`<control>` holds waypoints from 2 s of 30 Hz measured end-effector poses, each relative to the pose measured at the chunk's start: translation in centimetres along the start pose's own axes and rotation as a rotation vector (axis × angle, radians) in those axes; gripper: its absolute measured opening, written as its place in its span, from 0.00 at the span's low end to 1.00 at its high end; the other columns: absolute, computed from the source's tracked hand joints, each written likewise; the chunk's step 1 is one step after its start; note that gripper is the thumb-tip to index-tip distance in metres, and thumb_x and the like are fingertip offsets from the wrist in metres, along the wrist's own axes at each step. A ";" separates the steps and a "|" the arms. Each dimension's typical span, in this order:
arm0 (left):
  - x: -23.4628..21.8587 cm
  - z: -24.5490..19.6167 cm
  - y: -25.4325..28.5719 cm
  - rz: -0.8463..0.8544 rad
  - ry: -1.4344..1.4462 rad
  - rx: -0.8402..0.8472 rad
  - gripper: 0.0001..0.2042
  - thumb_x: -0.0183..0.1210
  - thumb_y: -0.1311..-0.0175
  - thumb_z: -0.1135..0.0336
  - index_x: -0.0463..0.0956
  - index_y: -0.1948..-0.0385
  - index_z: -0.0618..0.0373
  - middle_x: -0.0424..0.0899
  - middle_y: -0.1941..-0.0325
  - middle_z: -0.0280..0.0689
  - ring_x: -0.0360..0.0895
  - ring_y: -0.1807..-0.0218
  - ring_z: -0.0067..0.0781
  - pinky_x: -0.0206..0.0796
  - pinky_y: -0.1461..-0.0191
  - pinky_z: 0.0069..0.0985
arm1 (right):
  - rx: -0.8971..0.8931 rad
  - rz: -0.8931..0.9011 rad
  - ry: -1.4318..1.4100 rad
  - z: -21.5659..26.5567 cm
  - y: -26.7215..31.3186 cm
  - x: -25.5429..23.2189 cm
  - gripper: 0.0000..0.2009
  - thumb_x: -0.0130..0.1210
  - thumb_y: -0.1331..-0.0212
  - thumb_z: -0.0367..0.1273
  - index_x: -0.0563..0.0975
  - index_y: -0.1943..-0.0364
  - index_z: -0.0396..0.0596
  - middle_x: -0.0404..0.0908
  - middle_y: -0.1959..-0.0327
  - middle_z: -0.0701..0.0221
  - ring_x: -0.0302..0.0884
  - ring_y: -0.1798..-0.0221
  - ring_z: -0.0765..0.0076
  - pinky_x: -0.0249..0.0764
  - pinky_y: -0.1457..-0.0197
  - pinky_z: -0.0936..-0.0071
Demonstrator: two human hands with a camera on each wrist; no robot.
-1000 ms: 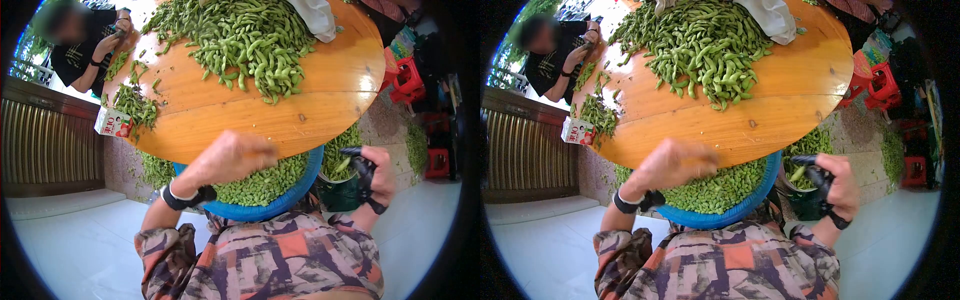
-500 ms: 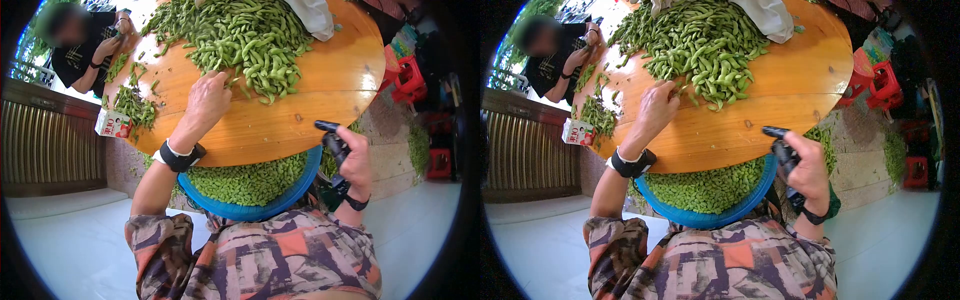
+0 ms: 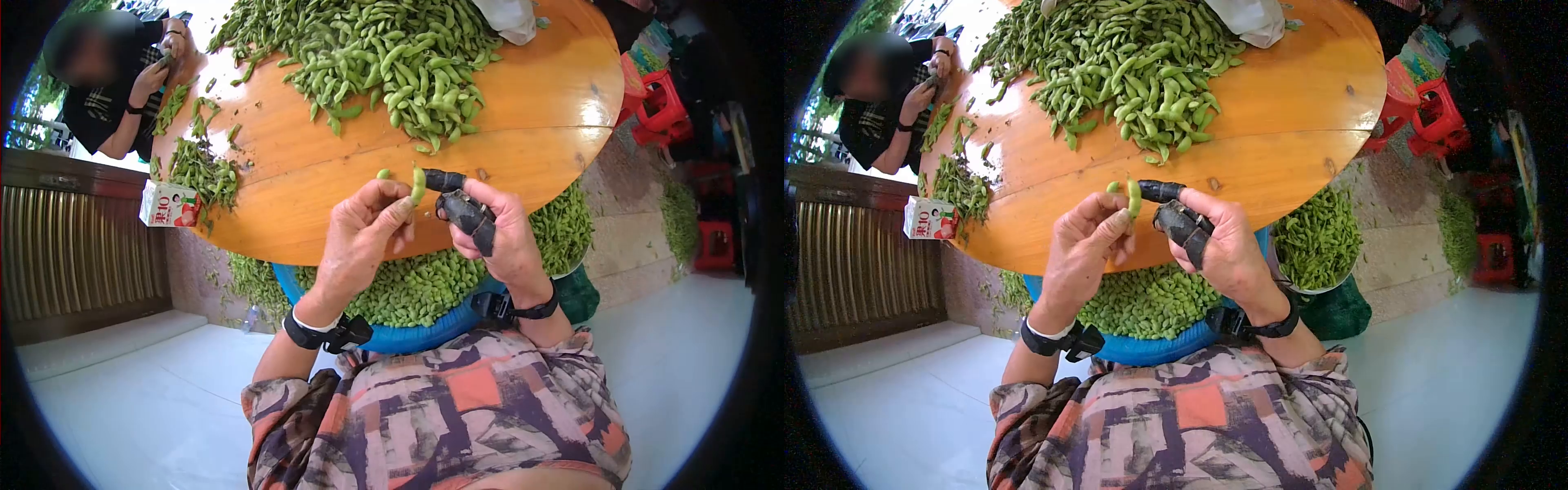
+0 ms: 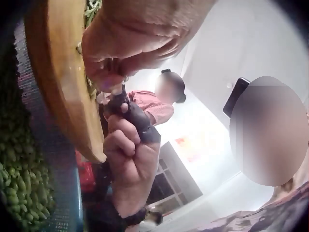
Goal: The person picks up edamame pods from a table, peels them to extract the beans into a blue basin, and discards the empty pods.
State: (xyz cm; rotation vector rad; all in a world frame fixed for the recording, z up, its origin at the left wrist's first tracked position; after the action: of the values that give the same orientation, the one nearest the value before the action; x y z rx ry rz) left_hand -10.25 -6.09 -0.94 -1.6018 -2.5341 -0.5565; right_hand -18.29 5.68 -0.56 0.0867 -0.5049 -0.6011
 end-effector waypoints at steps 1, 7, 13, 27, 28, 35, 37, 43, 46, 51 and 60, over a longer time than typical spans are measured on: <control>0.2 0.2 0.2 -0.011 -0.045 0.009 0.05 0.54 0.29 0.71 0.76 0.60 0.62 0.75 0.76 0.27 0.70 0.76 0.13 0.60 0.74 0.12 | 0.002 -0.002 0.001 0.0 0.0 0.0 0.09 0.50 0.34 0.27 0.76 0.54 0.39 0.68 0.82 0.83 0.62 0.81 0.90 0.58 0.80 0.87; 0.9 0.4 0.5 -0.057 -0.093 0.093 0.06 0.54 0.30 0.74 0.75 0.57 0.65 0.77 0.72 0.29 0.70 0.74 0.14 0.60 0.73 0.14 | -0.004 0.032 0.023 -0.1 0.2 0.3 0.11 0.49 0.34 0.28 0.76 0.52 0.39 0.69 0.81 0.83 0.62 0.81 0.90 0.58 0.80 0.88; 1.2 0.4 1.2 -0.144 -0.197 0.186 0.04 0.55 0.30 0.74 0.75 0.59 0.63 0.76 0.72 0.28 0.69 0.73 0.14 0.59 0.73 0.14 | -0.026 0.005 0.118 0.3 0.5 0.4 0.13 0.50 0.33 0.30 0.76 0.49 0.38 0.69 0.81 0.83 0.62 0.81 0.90 0.58 0.79 0.87; 2.9 -0.7 0.8 0.099 -0.015 0.099 0.12 0.58 0.33 0.71 0.71 0.51 0.65 0.82 0.57 0.41 0.79 0.59 0.27 0.73 0.60 0.24 | 0.001 0.021 0.148 1.3 1.7 -0.9 0.09 0.50 0.39 0.25 0.76 0.57 0.37 0.72 0.80 0.73 0.66 0.80 0.81 0.62 0.76 0.82; 2.9 -0.8 0.7 0.098 -0.015 0.098 0.12 0.58 0.33 0.71 0.71 0.51 0.65 0.82 0.57 0.41 0.79 0.59 0.27 0.73 0.60 0.24 | 0.002 0.021 0.148 1.1 1.7 -0.7 0.09 0.50 0.39 0.25 0.76 0.57 0.37 0.72 0.80 0.73 0.66 0.80 0.81 0.62 0.76 0.82; 3.5 -1.2 0.1 0.068 -0.514 0.092 0.10 0.59 0.34 0.71 0.74 0.55 0.65 0.82 0.70 0.35 0.82 0.69 0.25 0.76 0.66 0.23 | -0.466 -0.075 0.839 4.5 2.5 1.2 0.14 0.52 0.58 0.18 0.75 0.62 0.36 0.67 0.73 0.58 0.68 0.71 0.49 0.65 0.68 0.67; 3.9 -2.1 0.4 0.095 -0.628 0.226 0.09 0.58 0.34 0.72 0.74 0.56 0.66 0.83 0.72 0.40 0.84 0.69 0.31 0.76 0.67 0.26 | -0.456 -0.059 0.846 4.5 2.5 0.8 0.14 0.52 0.58 0.18 0.75 0.62 0.36 0.67 0.73 0.58 0.68 0.71 0.49 0.65 0.68 0.67; 3.6 -2.1 0.6 0.177 -0.585 0.301 0.10 0.50 0.30 0.74 0.74 0.51 0.64 0.82 0.74 0.44 0.83 0.72 0.33 0.71 0.71 0.29 | -0.453 -0.067 0.881 4.0 2.0 1.0 0.14 0.50 0.60 0.17 0.74 0.63 0.37 0.68 0.73 0.58 0.68 0.70 0.47 0.66 0.67 0.65; 3.1 -0.9 0.3 0.138 -0.503 0.168 0.11 0.48 0.28 0.73 0.73 0.48 0.63 0.79 0.74 0.39 0.76 0.75 0.25 0.68 0.72 0.24 | -0.525 -0.171 0.950 3.6 2.3 2.1 0.16 0.51 0.61 0.18 0.73 0.62 0.37 0.68 0.71 0.57 0.69 0.68 0.44 0.68 0.65 0.61; 3.2 -0.6 1.1 -0.190 -0.306 0.243 0.14 0.42 0.30 0.72 0.76 0.53 0.63 0.76 0.70 0.29 0.66 0.72 0.15 0.63 0.67 0.14 | -0.676 -0.259 1.099 3.0 3.2 4.3 0.24 0.58 0.64 0.20 0.71 0.55 0.37 0.66 0.63 0.56 0.72 0.65 0.44 0.73 0.63 0.57; 3.7 1.1 0.7 -0.262 0.232 0.161 0.17 0.39 0.36 0.76 0.77 0.53 0.62 0.77 0.63 0.33 0.71 0.67 0.17 0.68 0.62 0.17 | -0.791 -0.275 1.134 3.3 3.7 4.4 0.27 0.61 0.65 0.20 0.70 0.52 0.36 0.65 0.61 0.55 0.73 0.67 0.45 0.75 0.66 0.60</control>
State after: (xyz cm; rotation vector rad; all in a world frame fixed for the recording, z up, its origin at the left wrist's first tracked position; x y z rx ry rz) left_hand -11.11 -2.26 -0.79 -1.0930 -2.5505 -0.5117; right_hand -14.82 6.45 5.05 -0.2564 0.8666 -0.8699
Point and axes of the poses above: each hand's wrist, its own y-axis away from the middle knuckle, its own x-axis out of the palm, z = x × y, the point moved 9 cm from there along -y, towards the middle knuckle
